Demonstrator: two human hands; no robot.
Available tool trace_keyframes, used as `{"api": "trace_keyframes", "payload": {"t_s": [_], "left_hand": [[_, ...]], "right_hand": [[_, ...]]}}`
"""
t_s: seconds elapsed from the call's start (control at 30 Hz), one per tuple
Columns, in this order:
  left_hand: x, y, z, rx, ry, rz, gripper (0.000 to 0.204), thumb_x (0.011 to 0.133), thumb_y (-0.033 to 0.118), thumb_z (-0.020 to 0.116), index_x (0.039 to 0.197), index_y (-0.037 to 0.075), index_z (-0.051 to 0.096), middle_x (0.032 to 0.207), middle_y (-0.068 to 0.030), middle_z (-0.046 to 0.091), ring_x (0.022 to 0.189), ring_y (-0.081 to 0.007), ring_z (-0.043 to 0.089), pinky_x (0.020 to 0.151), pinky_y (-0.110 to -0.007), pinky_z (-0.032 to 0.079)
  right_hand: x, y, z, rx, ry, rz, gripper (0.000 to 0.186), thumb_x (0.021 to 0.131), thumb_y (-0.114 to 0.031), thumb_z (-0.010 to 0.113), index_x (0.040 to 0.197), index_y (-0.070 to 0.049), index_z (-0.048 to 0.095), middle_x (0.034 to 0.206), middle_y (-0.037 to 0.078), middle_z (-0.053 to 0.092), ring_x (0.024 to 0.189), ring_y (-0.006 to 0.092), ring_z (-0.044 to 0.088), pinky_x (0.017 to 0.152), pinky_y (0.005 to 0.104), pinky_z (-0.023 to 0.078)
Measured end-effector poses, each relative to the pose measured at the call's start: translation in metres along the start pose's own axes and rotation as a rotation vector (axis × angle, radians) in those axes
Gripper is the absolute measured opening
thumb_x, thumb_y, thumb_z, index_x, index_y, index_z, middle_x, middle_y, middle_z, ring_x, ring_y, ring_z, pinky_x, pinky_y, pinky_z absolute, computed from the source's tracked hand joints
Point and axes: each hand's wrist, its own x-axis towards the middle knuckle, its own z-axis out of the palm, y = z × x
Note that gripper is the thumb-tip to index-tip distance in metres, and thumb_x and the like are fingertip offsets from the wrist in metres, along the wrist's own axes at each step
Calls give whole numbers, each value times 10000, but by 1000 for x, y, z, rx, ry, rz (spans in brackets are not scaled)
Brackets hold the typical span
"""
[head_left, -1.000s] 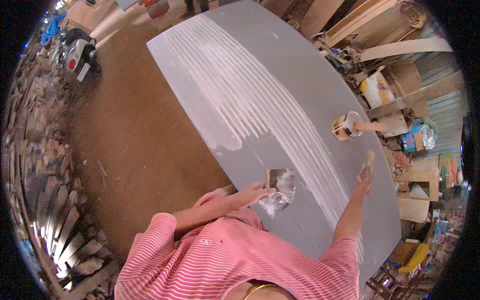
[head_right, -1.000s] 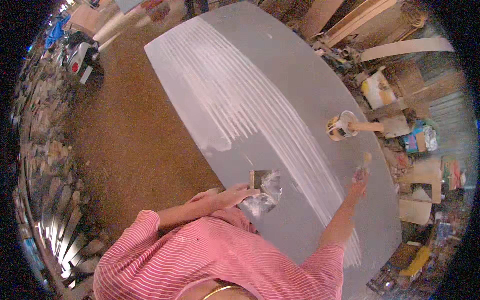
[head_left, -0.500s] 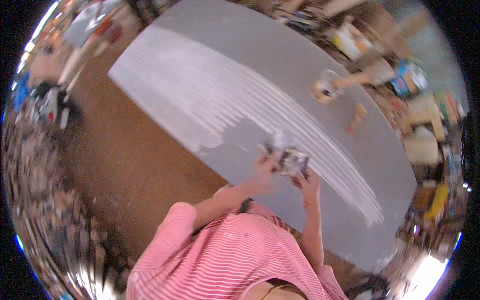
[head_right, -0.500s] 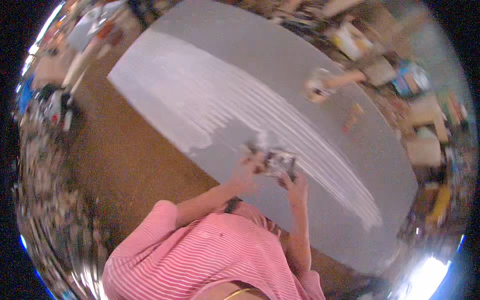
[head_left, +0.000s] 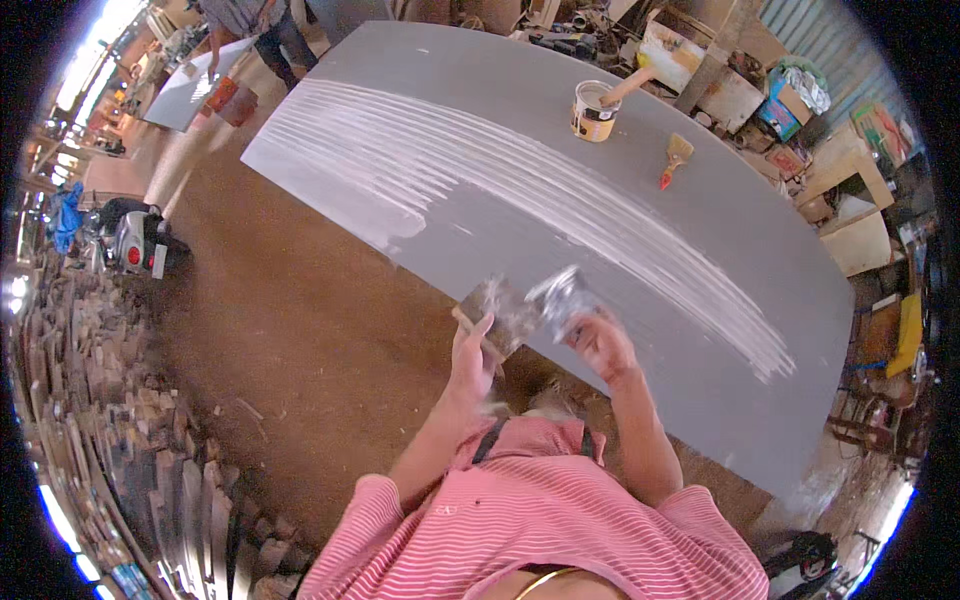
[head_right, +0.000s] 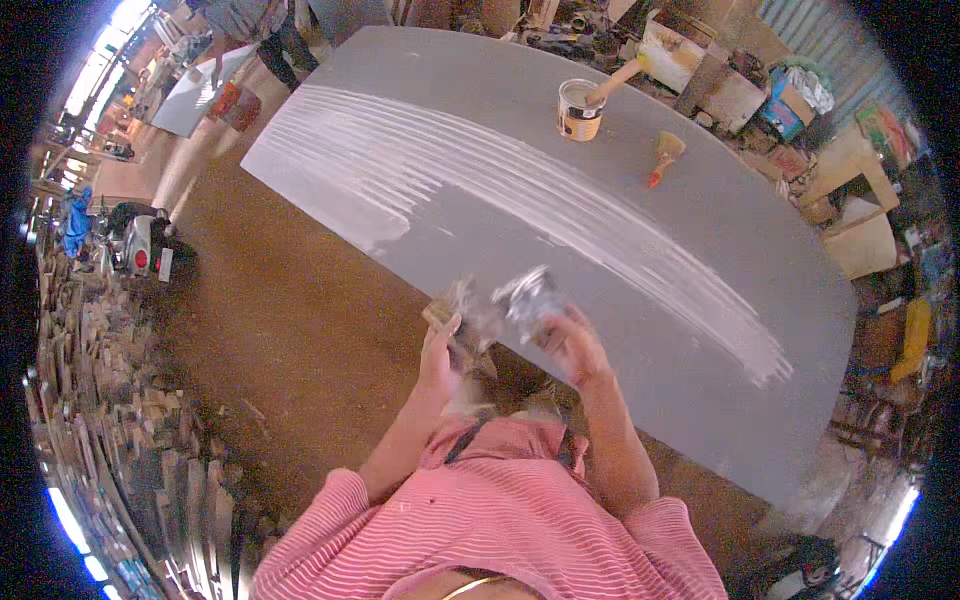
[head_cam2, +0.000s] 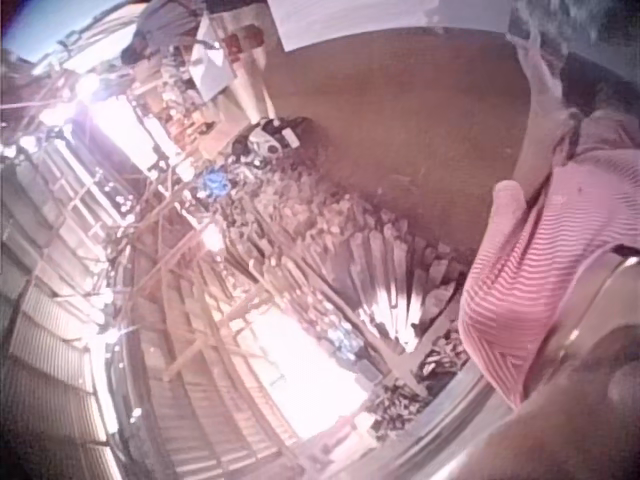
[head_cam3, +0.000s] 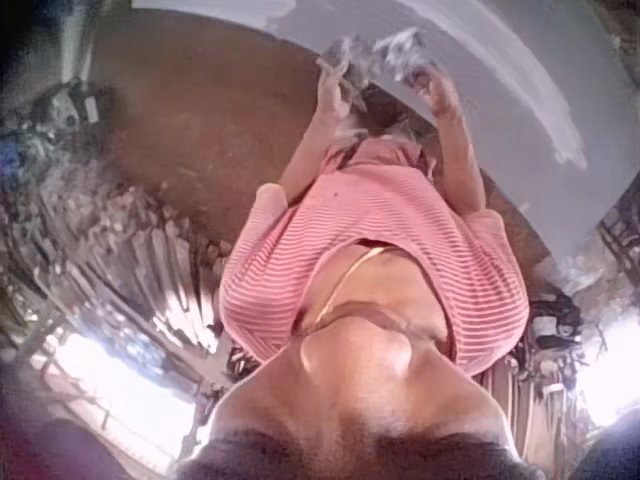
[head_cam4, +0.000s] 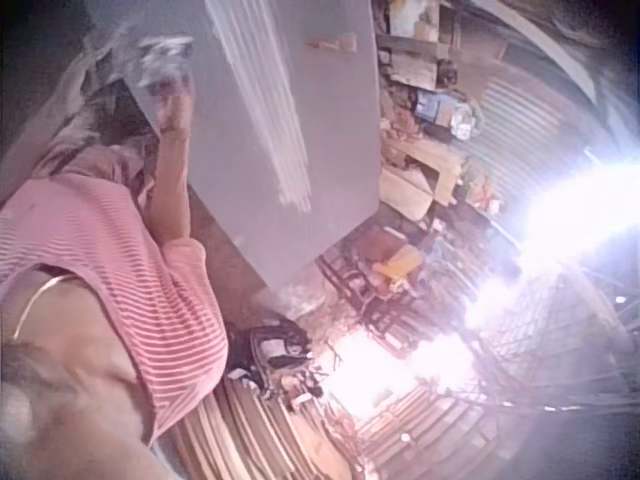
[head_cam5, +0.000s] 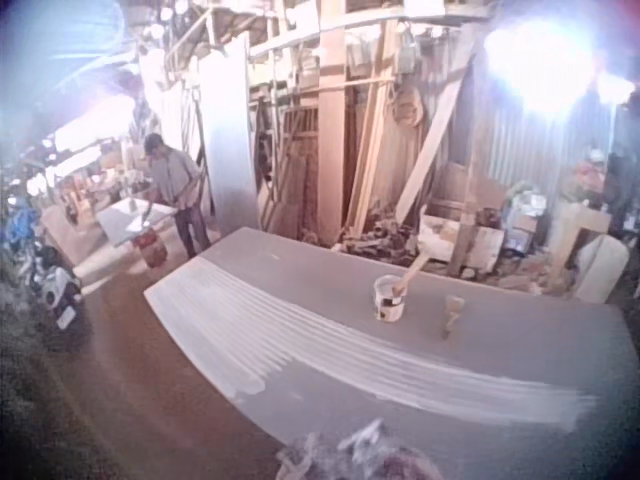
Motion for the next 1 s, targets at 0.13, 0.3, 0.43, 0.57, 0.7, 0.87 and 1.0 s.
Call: {"api": "trace_keyframes", "payload": {"t_s": [0.13,0.3,0.43,0.57,0.7,0.87,1.0], "left_hand": [[-58,-14,-66,46,61,57,409,842,105,579,1231,83,455,1133,-70,564,1009,-213,578,857,-378,500],[-140,-3,-113,127,184,178,414,862,144,585,1251,72,462,1142,-53,577,1033,-209,573,890,-358,482],[-187,1,-145,-52,121,129,511,892,250,581,1344,137,371,1206,-49,538,1072,-206,547,905,-377,462],[-223,-14,-179,-41,-2,227,506,877,275,587,1319,105,408,1213,-59,533,1092,-220,523,950,-399,414],[-283,-17,-234,-61,27,174,444,869,236,591,1255,57,463,1183,-63,554,1084,-225,532,933,-410,429],[-331,-16,-232,-32,-10,268,407,882,158,583,1258,62,459,1186,-62,558,1079,-213,547,930,-380,447],[-342,-19,-238,287,76,432,386,909,167,553,1259,36,456,1175,-64,559,1046,-188,555,889,-326,461]], "right_hand": [[-24,51,-9,6,-27,139,403,836,-2,593,1218,-62,475,1051,92,612,919,202,621,761,387,530],[-81,95,27,-36,-160,272,396,817,-21,613,1193,-38,488,1041,65,619,921,171,620,790,332,525],[-109,126,26,-31,-214,106,358,820,-76,631,1164,-94,533,1043,28,624,933,170,610,770,325,509],[-122,185,3,111,-87,150,327,791,-137,674,1105,-114,584,1012,6,630,941,157,598,754,341,497],[-166,239,12,-232,-296,166,352,785,-30,665,1119,-31,552,1017,63,622,943,172,605,771,330,510],[-200,272,22,-155,-170,-8,323,800,-20,641,1111,-14,552,1022,73,620,948,169,585,830,325,465],[-217,323,41,-778,-101,-354,213,898,-118,522,1081,-17,566,938,149,649,863,267,626,759,391,470]]}}
